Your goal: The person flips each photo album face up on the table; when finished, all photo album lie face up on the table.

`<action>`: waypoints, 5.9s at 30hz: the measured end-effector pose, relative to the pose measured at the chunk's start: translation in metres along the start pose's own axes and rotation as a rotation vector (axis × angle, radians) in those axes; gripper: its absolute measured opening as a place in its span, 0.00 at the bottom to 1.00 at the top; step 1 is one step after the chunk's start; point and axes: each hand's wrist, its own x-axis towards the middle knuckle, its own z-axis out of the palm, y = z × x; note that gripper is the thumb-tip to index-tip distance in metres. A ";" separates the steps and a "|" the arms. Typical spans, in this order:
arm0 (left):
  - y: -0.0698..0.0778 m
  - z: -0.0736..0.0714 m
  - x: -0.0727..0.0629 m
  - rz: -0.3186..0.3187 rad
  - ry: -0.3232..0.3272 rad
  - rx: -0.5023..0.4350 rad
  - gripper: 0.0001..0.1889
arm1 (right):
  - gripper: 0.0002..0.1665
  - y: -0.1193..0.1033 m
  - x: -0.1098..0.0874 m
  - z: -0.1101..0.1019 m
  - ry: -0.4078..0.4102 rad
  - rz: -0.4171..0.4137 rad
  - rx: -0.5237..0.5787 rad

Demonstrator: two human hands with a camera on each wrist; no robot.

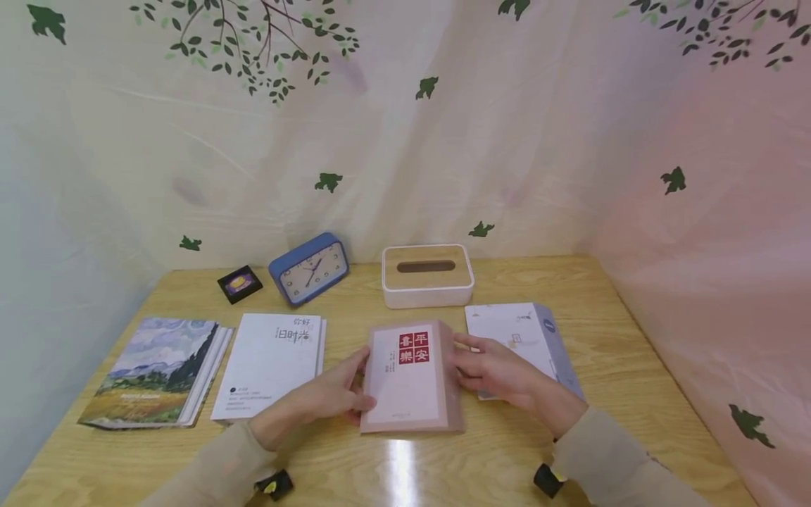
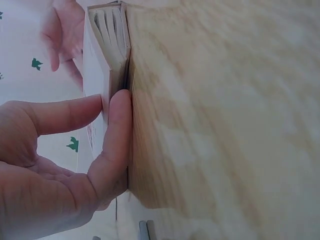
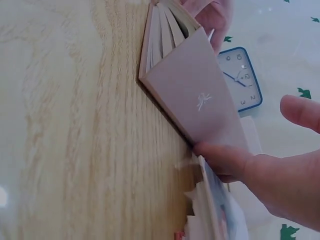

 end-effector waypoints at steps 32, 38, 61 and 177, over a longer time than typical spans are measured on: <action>0.006 0.008 0.002 -0.025 -0.211 -0.341 0.43 | 0.36 -0.017 0.008 0.025 -0.069 -0.148 0.067; 0.010 0.009 0.006 -0.017 -0.208 -0.362 0.42 | 0.37 -0.019 0.009 0.027 -0.067 -0.165 0.019; 0.001 0.004 0.006 0.039 -0.262 -0.438 0.41 | 0.33 -0.012 0.014 0.026 -0.157 -0.178 -0.174; -0.002 -0.021 0.004 -0.041 0.124 -0.178 0.33 | 0.50 0.006 0.050 0.016 0.086 -0.023 -0.359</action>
